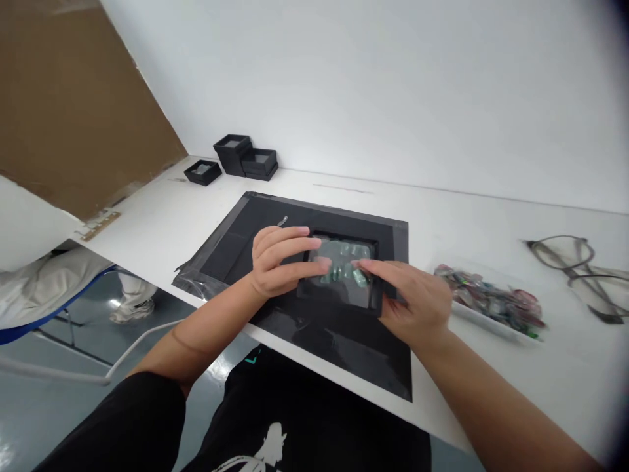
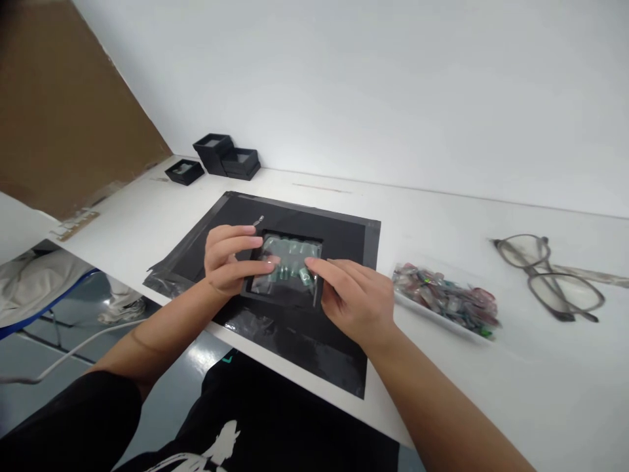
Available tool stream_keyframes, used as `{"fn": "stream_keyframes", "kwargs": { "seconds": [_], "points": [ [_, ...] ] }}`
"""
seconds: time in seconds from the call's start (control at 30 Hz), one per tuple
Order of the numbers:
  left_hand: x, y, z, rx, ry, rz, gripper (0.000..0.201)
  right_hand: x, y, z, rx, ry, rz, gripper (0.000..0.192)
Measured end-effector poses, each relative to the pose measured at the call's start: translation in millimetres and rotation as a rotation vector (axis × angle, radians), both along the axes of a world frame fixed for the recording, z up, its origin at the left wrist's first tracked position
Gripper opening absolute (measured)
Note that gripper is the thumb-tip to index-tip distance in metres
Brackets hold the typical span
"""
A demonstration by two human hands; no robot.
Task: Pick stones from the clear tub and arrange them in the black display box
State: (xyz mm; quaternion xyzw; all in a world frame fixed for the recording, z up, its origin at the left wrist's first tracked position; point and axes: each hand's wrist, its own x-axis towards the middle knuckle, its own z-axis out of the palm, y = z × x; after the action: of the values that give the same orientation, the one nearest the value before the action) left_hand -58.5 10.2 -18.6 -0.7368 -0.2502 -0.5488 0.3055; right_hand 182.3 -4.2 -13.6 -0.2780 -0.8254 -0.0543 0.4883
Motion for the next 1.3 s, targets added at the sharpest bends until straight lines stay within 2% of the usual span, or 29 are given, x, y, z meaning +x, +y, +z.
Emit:
{"fn": "stream_keyframes", "kwargs": {
  "seconds": [0.07,0.17,0.33,0.4,0.57,0.7,0.8,0.9,1.0,1.1,1.2,1.27,1.3],
  "points": [
    [0,0,1.7,0.034,-0.029,-0.020,0.014,0,1,-2.5,0.027,-0.003,-0.002,0.042],
    [0,-1,-0.2,0.037,-0.039,0.041,0.015,-1,2,-5.2,0.062,-0.009,-0.021,0.049],
    [2,-2,-1.7,-0.022,-0.056,0.092,0.012,-1,2,-1.3,0.073,-0.009,-0.036,0.040],
    [2,-1,-1.5,-0.070,-0.028,0.068,0.012,0,2,0.7,0.053,-0.021,-0.028,0.040],
    [-3,1,-3.9,-0.205,0.074,0.054,0.031,3,2,0.6,-0.072,-0.001,0.000,0.046],
    [-3,0,-3.3,-0.308,0.159,0.016,0.029,4,2,-0.1,-0.121,-0.020,0.003,0.047],
    [0,-1,1.3,-0.244,0.139,-0.016,0.022,3,1,0.8,-0.131,-0.043,-0.007,0.043],
    [3,-1,6.1,-0.229,0.045,-0.149,0.012,2,0,1.0,-0.136,-0.036,-0.084,0.042],
    [4,2,4.8,-0.433,-0.077,-0.248,0.025,2,1,0.4,-0.126,0.000,-0.161,0.039],
    [4,9,-2.0,-0.754,-0.251,-0.386,0.043,3,3,0.0,-0.105,0.040,-0.167,0.038],
    [6,14,-3.9,-1.273,-0.445,-0.615,0.051,5,4,0.0,-0.072,0.032,-0.164,0.038],
    [11,10,1.4,-1.652,-0.532,-0.768,0.060,5,3,-0.3,-0.048,0.006,-0.185,0.037],
    [14,6,5.7,-1.791,-0.566,-0.832,0.065,5,3,-0.7,-0.044,-0.010,-0.198,0.037]
  ]
}}
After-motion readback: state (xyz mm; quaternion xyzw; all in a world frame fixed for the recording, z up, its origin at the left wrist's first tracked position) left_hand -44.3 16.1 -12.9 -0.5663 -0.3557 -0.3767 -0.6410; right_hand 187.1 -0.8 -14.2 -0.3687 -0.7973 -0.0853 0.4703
